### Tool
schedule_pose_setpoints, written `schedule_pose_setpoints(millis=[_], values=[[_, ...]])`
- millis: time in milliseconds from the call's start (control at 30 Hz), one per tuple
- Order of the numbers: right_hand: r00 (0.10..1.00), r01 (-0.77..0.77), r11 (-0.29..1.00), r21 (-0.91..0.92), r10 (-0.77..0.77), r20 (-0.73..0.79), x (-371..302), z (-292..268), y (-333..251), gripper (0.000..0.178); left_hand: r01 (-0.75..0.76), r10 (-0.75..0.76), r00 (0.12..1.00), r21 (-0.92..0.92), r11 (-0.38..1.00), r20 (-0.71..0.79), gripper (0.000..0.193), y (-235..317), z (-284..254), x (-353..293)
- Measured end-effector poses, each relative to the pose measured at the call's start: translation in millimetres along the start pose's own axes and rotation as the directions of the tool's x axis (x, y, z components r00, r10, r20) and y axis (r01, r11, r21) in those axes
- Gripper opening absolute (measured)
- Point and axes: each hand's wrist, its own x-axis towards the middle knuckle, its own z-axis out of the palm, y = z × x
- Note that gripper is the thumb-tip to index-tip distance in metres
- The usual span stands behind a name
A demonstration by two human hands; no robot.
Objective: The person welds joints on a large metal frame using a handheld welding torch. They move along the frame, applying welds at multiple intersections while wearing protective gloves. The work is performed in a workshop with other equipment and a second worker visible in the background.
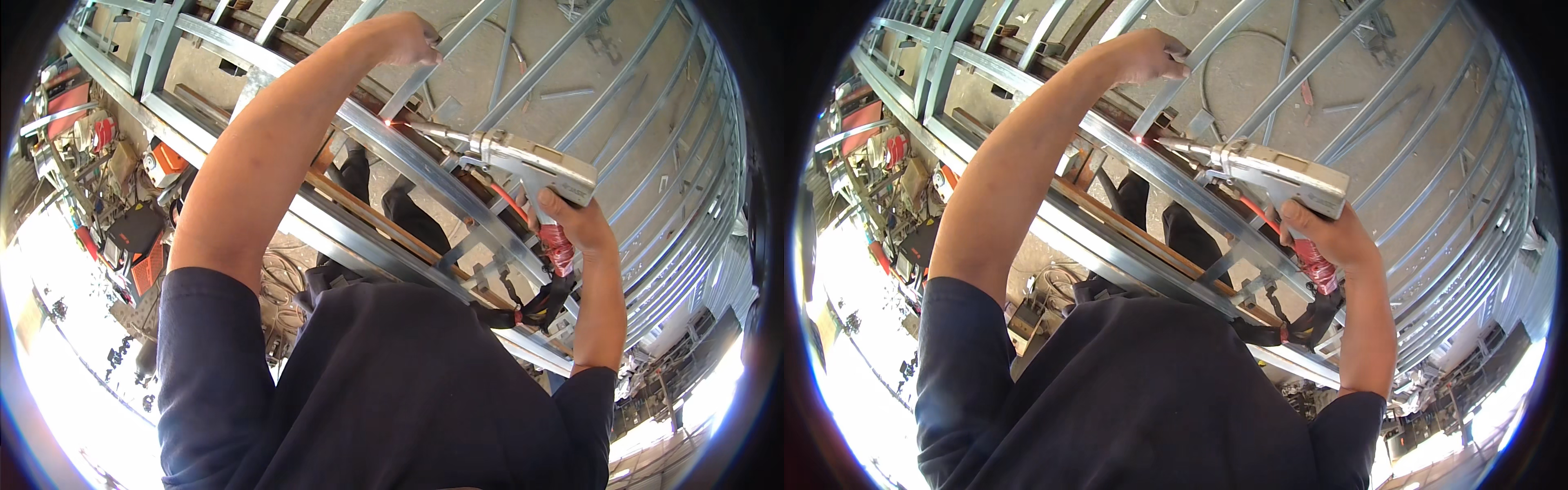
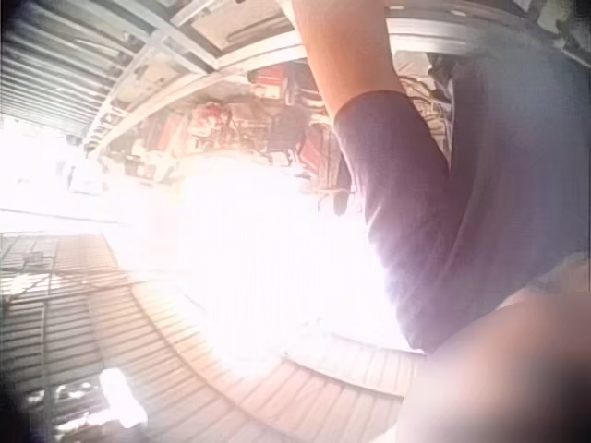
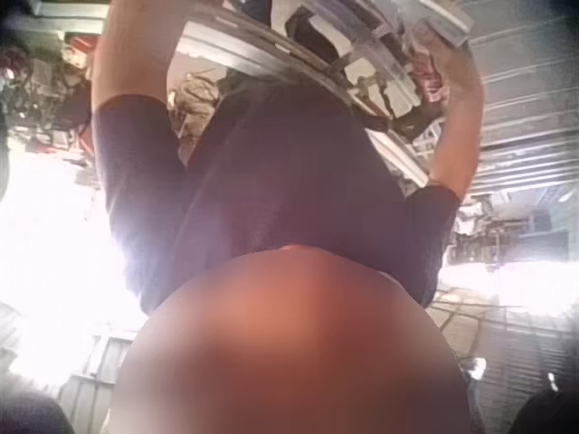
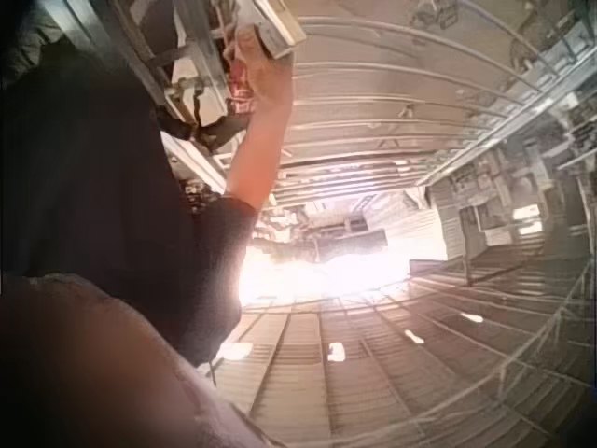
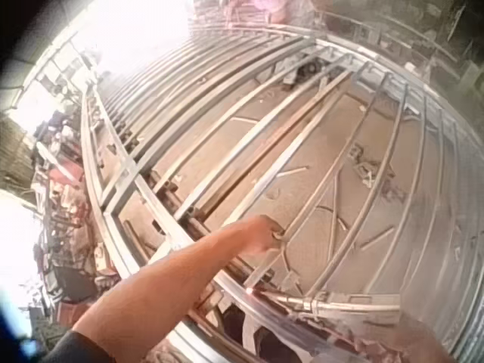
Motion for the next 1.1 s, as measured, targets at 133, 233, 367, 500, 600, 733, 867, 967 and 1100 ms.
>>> schedule_pose_setpoints(millis=[133,233,367,500,600,733,867,967,1100], values=[[0.998,-0.022,1.0,-0.001,0.022,-0.056,-27.9,-9.2,14.7,0.065,0.023,-0.004,0.98,0.097,0.995,-0.198,0.051,24.3,9.8,-4.2],[0.999,-0.029,1.0,0.006,0.029,-0.034,-43.5,-16.0,28.6,0.057,-0.045,0.05,0.969,0.028,0.999,-0.241,0.048,66.5,36.8,-14.5],[1.0,-0.025,1.0,0.004,0.025,-0.018,-50.8,-16.7,30.0,0.056,-0.102,0.102,0.994,-0.015,0.995,-0.044,0.049,76.1,78.0,-8.0],[0.999,-0.052,0.997,-0.05,0.051,-0.019,-45.9,-24.2,36.6,0.058,-0.039,0.039,0.999,-0.032,0.999,0.012,0.05,79.7,80.3,-7.1],[0.998,-0.05,0.997,-0.061,0.051,0.02,-40.2,-30.1,44.9,0.056,-0.022,0.022,1.0,0.023,0.999,0.002,0.05,81.7,79.1,-4.0],[0.999,-0.009,1.0,-0.021,0.01,0.042,-41.0,-31.0,55.0,0.054,-0.006,0.006,1.0,0.05,0.999,-0.003,0.051,81.7,82.3,-2.2],[0.996,0.078,0.997,-0.005,-0.078,0.042,-39.5,-36.1,51.2,0.056,0.001,-0.002,1.0,0.053,0.999,0.013,0.051,82.3,81.2,-2.1],[0.997,0.055,0.998,0.008,-0.055,0.054,-34.7,-40.3,48.2,0.054,0.005,-0.006,1.0,0.025,1.0,0.027,0.052,81.8,80.4,-1.5],[0.999,-0.02,1.0,0.0,0.02,0.043,-34.0,-36.7,50.4,0.049,-0.011,0.011,1.0,0.016,1.0,0.025,0.053,82.8,80.6,-0.8]])
